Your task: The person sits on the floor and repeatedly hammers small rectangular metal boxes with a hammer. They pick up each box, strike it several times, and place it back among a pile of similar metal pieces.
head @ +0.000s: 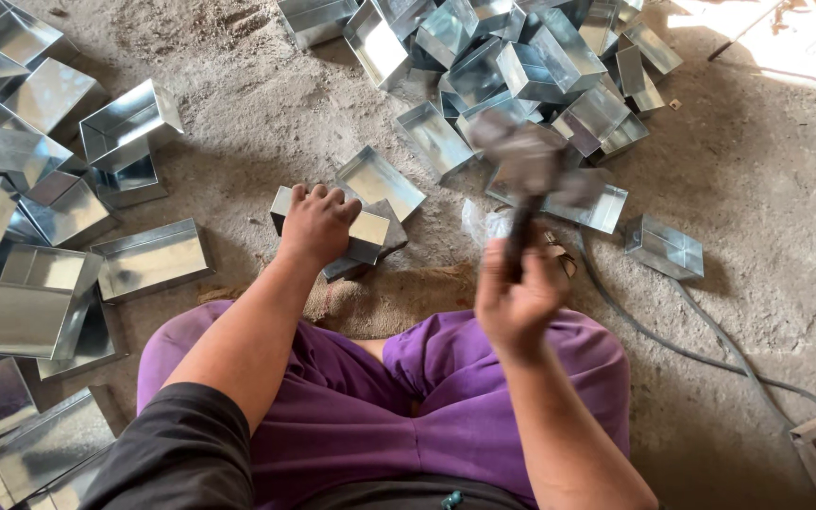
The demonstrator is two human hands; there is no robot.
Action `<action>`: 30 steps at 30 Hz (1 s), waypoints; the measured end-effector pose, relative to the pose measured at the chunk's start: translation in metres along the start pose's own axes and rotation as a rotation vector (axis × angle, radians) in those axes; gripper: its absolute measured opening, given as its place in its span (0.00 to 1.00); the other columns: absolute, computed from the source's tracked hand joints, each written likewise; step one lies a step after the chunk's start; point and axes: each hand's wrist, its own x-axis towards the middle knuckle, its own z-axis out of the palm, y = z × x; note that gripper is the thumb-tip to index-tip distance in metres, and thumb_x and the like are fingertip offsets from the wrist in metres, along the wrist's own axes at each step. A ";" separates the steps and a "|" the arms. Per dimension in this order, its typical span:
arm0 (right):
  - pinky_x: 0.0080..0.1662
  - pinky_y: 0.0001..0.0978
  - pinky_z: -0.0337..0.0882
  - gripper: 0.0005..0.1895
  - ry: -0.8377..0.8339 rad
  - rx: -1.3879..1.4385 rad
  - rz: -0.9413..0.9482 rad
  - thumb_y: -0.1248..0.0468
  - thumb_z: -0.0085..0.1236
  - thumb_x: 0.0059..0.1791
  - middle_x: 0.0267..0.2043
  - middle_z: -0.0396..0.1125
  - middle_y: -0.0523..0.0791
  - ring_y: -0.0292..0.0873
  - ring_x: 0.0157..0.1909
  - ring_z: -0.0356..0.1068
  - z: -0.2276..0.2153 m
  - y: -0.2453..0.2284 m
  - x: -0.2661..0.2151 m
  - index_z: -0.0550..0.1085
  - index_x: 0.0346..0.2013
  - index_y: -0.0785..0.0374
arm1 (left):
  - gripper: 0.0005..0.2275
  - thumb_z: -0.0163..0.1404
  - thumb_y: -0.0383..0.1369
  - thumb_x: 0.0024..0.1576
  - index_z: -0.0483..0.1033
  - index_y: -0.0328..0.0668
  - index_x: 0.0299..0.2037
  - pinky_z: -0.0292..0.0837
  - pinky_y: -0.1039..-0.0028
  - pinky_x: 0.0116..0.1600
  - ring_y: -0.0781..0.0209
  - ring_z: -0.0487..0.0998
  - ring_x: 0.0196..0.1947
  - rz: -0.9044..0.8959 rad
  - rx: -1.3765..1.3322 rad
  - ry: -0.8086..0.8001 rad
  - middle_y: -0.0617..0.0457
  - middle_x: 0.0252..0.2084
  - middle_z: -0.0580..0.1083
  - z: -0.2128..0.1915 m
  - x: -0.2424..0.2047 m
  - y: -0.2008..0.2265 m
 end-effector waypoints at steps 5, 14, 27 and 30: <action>0.22 0.29 0.68 0.19 -0.458 -0.241 0.354 0.68 0.57 0.52 0.31 0.72 0.47 0.36 0.21 0.69 0.027 0.019 -0.031 0.72 0.58 0.72 | 0.10 0.45 0.30 0.58 0.77 0.54 0.45 0.61 0.55 0.59 0.52 0.75 0.51 0.000 -0.013 0.009 0.50 0.46 0.76 0.002 -0.005 0.004; 0.26 0.32 0.70 0.19 -0.418 -0.283 0.419 0.68 0.57 0.53 0.30 0.73 0.49 0.41 0.23 0.72 0.023 0.026 -0.037 0.72 0.58 0.72 | 0.10 0.44 0.30 0.60 0.77 0.54 0.47 0.61 0.54 0.62 0.51 0.75 0.53 -0.033 -0.035 -0.041 0.50 0.48 0.76 0.000 -0.005 0.009; 0.36 0.31 0.72 0.21 -0.456 -0.341 0.556 0.64 0.63 0.48 0.30 0.75 0.52 0.40 0.31 0.76 0.022 0.037 -0.038 0.78 0.57 0.64 | 0.15 0.44 0.34 0.60 0.75 0.50 0.56 0.54 0.45 0.70 0.50 0.72 0.62 -0.168 0.033 -0.085 0.49 0.63 0.71 -0.002 0.008 -0.004; 0.36 0.29 0.72 0.22 -0.337 -0.225 0.458 0.65 0.63 0.49 0.33 0.76 0.46 0.37 0.32 0.76 0.020 0.028 -0.031 0.75 0.57 0.66 | 0.28 0.41 0.56 0.63 0.65 0.51 0.68 0.45 0.40 0.74 0.48 0.67 0.66 -0.302 -0.166 -0.296 0.48 0.65 0.68 -0.012 0.006 -0.003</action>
